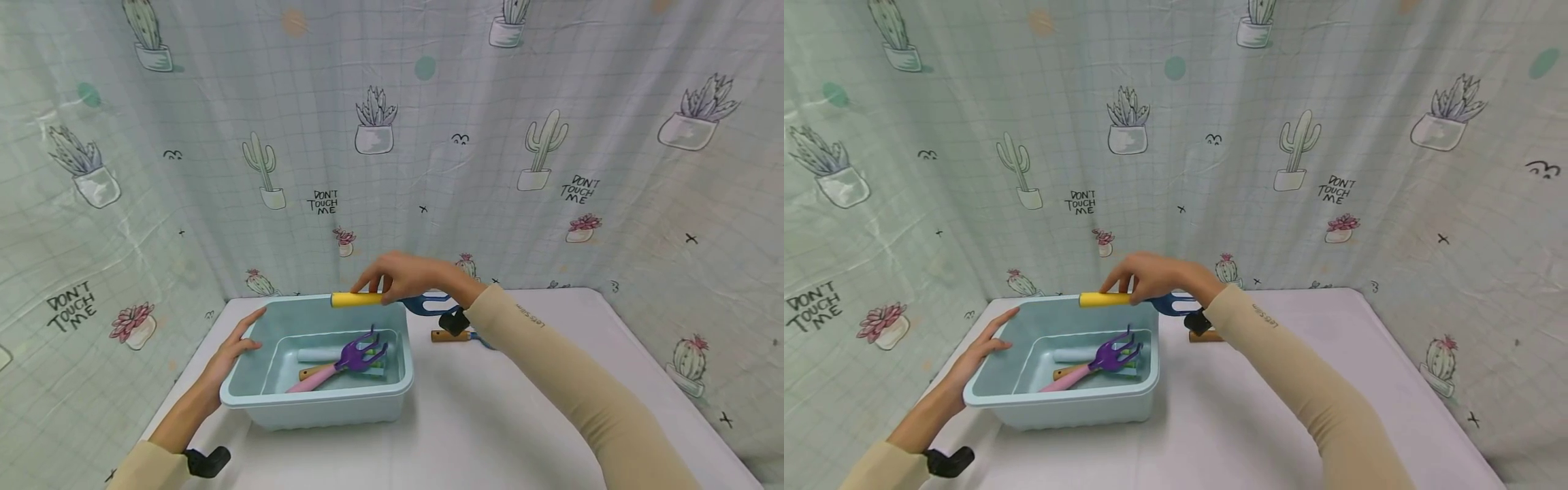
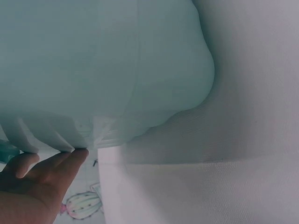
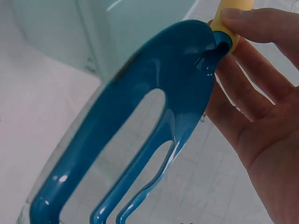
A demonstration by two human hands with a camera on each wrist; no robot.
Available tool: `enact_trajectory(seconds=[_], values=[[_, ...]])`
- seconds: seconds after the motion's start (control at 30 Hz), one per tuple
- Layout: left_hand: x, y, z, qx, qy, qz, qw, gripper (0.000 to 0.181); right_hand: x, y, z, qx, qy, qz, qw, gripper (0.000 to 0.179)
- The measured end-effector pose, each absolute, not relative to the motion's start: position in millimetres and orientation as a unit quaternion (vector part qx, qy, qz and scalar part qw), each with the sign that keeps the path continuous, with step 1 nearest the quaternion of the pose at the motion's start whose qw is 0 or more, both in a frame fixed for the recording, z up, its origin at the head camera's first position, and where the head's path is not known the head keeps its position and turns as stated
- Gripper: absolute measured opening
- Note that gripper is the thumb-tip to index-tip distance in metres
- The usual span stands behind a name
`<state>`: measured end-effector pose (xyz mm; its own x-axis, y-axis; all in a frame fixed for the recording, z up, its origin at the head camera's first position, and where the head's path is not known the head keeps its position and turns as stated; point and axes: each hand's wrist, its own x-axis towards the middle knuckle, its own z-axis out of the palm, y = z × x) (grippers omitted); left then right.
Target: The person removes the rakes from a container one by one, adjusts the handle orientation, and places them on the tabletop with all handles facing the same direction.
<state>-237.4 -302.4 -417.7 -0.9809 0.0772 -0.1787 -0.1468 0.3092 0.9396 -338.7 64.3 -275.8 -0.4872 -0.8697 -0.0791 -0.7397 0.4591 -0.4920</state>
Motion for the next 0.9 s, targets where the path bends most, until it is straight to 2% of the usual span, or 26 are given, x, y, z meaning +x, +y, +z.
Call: enact_trajectory(seconds=[0.3, 0.9], values=[[-238, -302, -418, -0.018, 0.805, 0.586, 0.093, 0.073, -340, 87, -288, -0.463, 0.847, -0.201, 0.17, 0.048], [-237, -302, -418, -0.013, 0.803, 0.588, 0.095, 0.074, -334, 135, -301, -0.424, 0.866, -0.218, 0.152, 0.048]])
